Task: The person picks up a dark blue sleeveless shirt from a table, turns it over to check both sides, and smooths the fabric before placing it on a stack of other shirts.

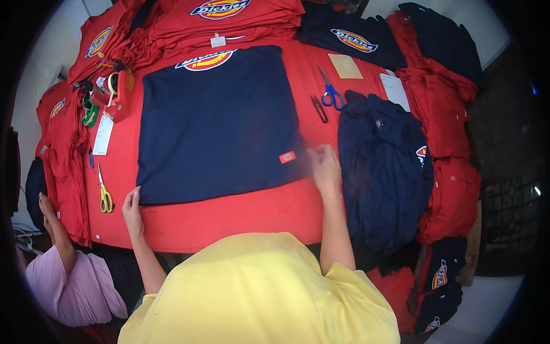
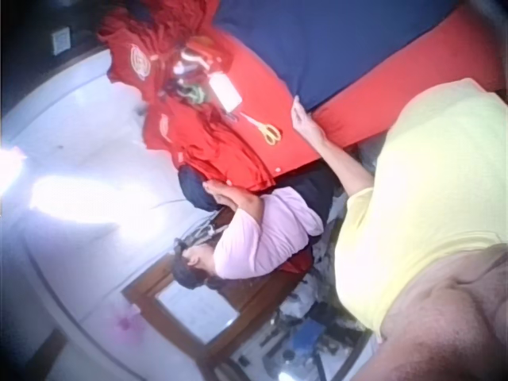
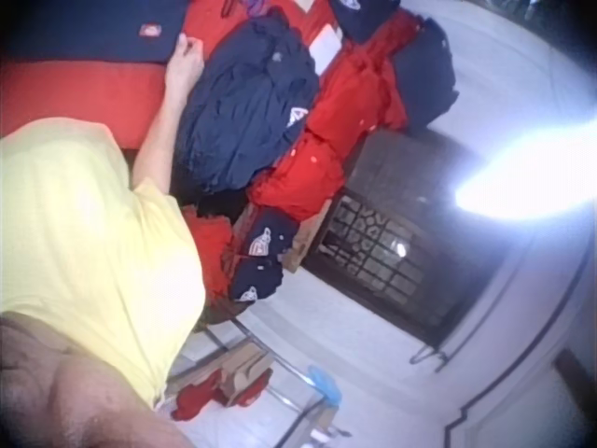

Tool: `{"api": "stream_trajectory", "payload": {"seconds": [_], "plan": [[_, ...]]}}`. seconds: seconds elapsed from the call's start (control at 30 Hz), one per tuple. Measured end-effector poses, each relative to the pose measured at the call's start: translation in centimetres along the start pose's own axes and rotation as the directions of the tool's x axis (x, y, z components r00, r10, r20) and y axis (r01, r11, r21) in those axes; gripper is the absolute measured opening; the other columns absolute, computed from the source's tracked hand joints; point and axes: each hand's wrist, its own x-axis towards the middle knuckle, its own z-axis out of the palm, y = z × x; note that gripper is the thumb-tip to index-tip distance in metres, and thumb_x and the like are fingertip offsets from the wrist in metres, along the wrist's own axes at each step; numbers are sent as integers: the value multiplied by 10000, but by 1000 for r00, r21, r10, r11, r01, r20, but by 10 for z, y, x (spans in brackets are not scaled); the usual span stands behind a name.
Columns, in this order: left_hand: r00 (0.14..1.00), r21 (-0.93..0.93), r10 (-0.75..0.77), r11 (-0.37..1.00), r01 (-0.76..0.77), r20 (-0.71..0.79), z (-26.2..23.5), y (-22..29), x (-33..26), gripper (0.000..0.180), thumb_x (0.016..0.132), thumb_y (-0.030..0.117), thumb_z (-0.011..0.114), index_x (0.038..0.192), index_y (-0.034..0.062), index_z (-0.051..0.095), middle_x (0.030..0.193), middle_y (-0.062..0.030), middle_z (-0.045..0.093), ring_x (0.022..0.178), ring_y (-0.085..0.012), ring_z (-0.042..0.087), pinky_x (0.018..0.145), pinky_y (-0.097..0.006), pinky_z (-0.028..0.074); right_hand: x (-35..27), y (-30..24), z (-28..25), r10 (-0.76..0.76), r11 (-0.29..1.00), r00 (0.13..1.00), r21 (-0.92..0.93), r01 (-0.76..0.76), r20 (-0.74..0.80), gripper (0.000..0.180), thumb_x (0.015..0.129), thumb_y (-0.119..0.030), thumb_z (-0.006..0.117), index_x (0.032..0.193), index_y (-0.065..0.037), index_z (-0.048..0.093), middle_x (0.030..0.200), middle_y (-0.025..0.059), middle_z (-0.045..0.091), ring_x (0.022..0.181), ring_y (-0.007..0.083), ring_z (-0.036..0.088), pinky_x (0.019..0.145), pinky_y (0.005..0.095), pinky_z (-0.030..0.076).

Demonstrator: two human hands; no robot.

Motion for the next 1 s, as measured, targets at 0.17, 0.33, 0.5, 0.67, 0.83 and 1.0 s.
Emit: {"api": "stream_trajectory", "payload": {"seconds": [0.17, 0.33, 0.5, 0.67, 0.83, 1.0], "plan": [[982, 223, 171, 963, -148, -85, 5, -19, 3, 182, 938, 32, 558, 1082, -49, 635, 1043, -79, 638, 995, -126, 578, 899, -244, 436, -11, -19, 19, -344, 913, 937, -256, 319, -61, 246, 824, -258, 684, 928, -53, 595, 908, 119, 577, 869, 312, 549, 767, 447, 414], [964, 156, 177, 977, -147, -200, -2, -28, 12, 185, 932, 10, 558, 1087, -39, 645, 1003, -55, 648, 945, -112, 583, 859, -232, 445, -2, 7, 14, -260, 956, 962, -117, 269, 80, 111, 844, -154, 628, 875, -48, 613, 872, 108, 605, 877, 328, 562, 764, 452, 415], [982, 172, 107, 982, -79, -158, -2, -26, 8, 195, 940, 51, 565, 1096, -36, 644, 993, -49, 642, 910, -103, 568, 823, -227, 437, -16, 9, -62, -176, 977, 783, 7, 214, 597, 234, 868, -229, 585, 800, -12, 640, 809, 139, 657, 800, 353, 620, 716, 435, 472], [974, 18, 3, 1000, 1, -226, 3, -20, 10, 232, 933, 145, 603, 1096, -17, 636, 932, -41, 631, 832, -102, 577, 717, -228, 479, -22, -19, -95, 228, 972, 625, -208, -106, 747, 382, 905, -371, 572, 832, -5, 652, 850, 169, 660, 826, 371, 619, 743, 452, 481], [960, 285, -268, 917, 280, -78, -6, 9, 25, 352, 896, 200, 654, 1160, -18, 574, 1010, -99, 634, 834, -156, 626, 678, -275, 532, -16, 2, -13, -209, 961, 971, -160, 225, 113, 408, 905, -400, 580, 814, -6, 632, 883, 204, 632, 844, 415, 582, 742, 490, 444], [872, -374, 273, 920, -113, 406, -22, 79, -27, 506, 914, 213, 603, 1332, -21, 442, 1285, -163, 551, 1152, -214, 566, 930, -335, 484, -9, -34, -92, -337, 729, 754, 663, -170, 564, 406, 868, -260, 628, 594, -77, 392, 621, -50, 381, 607, 63, 370, 545, 275, 287]]}}
